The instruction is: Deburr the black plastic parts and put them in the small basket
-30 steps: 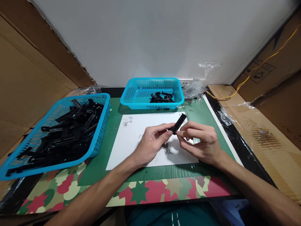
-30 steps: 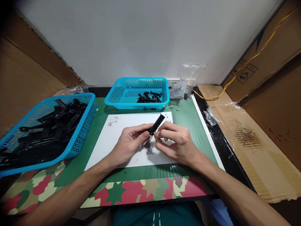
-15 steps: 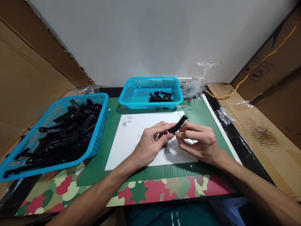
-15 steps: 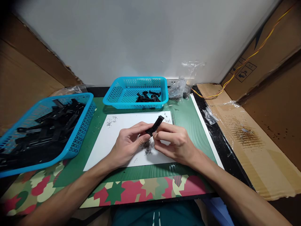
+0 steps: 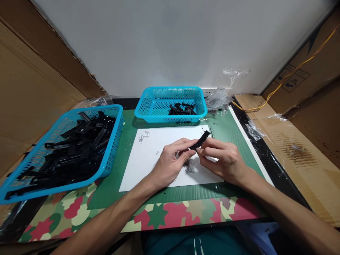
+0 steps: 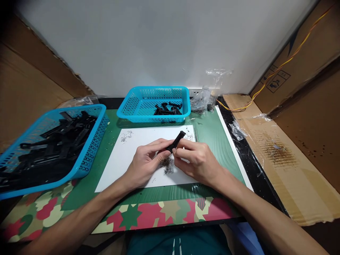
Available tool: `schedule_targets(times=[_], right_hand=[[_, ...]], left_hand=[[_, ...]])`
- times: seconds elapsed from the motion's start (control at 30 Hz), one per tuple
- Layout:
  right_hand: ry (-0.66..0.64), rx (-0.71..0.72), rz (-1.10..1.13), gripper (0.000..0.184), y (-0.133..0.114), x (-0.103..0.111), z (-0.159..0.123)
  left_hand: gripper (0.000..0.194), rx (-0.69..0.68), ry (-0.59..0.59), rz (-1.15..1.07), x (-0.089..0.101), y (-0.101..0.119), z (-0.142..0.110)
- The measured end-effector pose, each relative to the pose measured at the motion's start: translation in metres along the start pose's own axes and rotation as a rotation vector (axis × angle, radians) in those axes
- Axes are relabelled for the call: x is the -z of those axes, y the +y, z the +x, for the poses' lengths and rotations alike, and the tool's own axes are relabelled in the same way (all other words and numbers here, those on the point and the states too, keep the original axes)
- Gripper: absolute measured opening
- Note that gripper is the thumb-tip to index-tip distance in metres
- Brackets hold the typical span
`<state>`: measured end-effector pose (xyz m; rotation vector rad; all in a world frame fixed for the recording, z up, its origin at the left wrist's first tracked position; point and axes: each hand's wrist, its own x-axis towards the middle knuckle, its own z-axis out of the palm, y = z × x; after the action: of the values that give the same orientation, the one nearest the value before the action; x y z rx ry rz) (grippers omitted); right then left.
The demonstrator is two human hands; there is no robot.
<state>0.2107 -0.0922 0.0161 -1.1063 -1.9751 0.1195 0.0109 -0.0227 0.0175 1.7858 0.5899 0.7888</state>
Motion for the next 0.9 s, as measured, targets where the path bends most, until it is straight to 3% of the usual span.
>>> schedule_targets(times=[0.23, 0.37, 0.5, 0.63, 0.77, 0.83, 0.9], right_hand=[[0.061, -0.008, -0.112, 0.018, 0.005, 0.008, 0.003], [0.087, 0.027, -0.157, 0.016, 0.012, 0.013, 0.002], [0.033, 0.042, -0.184, 0.022, 0.018, 0.017, 0.002], [0.022, 0.019, -0.182, 0.020, 0.023, 0.015, 0.001], [0.006, -0.010, -0.133, 0.017, 0.026, 0.012, 0.000], [0.026, -0.089, -0.145, 0.014, 0.030, 0.016, 0.000], [0.052, -0.273, -0.201, 0.017, 0.036, 0.023, 0.001]], left_hand=[[0.039, 0.139, 0.069, -0.174, -0.001, -0.005, 0.002], [0.047, 0.242, -0.028, -0.292, -0.001, -0.003, 0.001], [0.044, 0.134, -0.055, -0.044, 0.001, 0.002, 0.001], [0.036, -0.035, 0.039, 0.300, 0.002, 0.001, -0.001], [0.020, -0.116, 0.124, 0.467, 0.003, -0.005, -0.002], [0.018, -0.134, 0.165, 0.508, 0.003, -0.009, -0.002], [0.019, -0.146, 0.183, 0.538, 0.005, -0.014, -0.002]])
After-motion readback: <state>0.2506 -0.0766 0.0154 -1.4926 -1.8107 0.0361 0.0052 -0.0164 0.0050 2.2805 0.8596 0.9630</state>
